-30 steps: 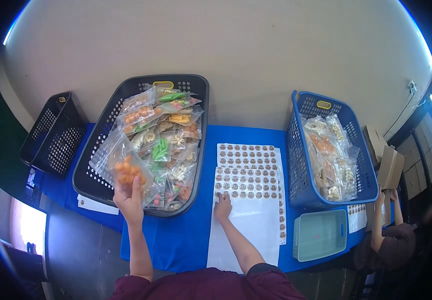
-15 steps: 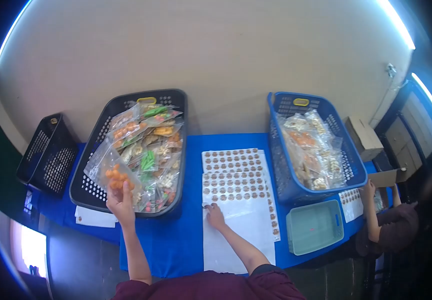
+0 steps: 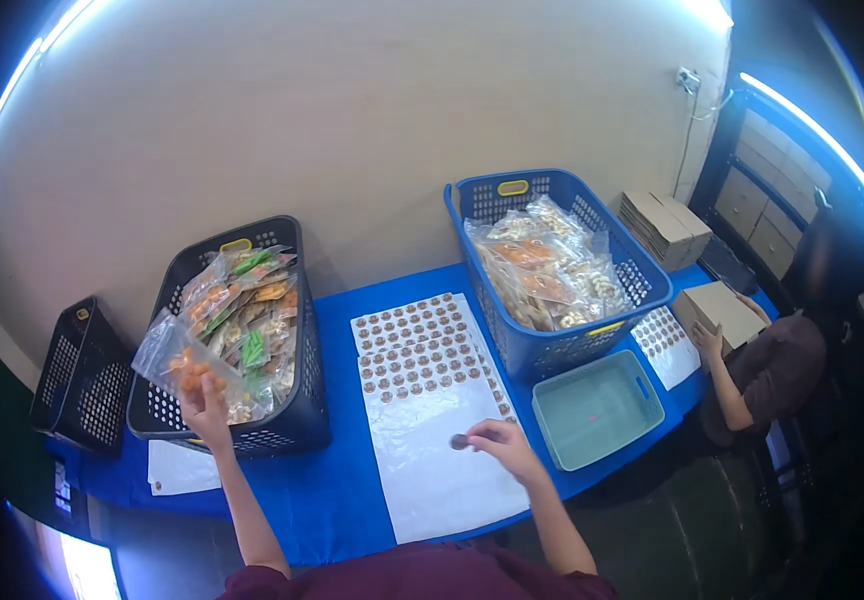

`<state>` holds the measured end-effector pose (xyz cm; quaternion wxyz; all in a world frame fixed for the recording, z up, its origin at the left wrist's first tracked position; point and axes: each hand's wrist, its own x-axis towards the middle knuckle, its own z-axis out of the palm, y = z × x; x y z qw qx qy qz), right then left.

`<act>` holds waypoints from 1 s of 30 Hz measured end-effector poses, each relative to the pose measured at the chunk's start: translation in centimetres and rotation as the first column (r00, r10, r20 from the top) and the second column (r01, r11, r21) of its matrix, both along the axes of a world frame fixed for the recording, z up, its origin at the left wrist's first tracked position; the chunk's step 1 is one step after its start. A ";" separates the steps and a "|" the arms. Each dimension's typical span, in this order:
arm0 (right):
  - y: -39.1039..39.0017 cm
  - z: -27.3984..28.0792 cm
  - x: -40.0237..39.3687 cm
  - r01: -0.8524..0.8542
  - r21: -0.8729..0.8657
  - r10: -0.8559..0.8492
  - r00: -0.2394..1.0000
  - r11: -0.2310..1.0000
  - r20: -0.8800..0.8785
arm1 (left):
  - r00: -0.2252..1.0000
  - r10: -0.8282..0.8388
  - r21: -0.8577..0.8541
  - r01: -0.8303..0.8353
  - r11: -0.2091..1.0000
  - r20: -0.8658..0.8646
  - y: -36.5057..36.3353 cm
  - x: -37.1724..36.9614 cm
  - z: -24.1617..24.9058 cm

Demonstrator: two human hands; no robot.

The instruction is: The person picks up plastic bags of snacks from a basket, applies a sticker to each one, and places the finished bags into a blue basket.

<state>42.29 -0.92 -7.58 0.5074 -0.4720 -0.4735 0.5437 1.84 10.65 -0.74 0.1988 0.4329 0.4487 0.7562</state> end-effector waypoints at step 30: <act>-7.0 5.5 16.6 0.185 0.026 -0.103 0.653 0.982 -0.750 | 0.436 -0.780 -0.303 0.896 0.325 0.450 -11.3 34.7 -2.5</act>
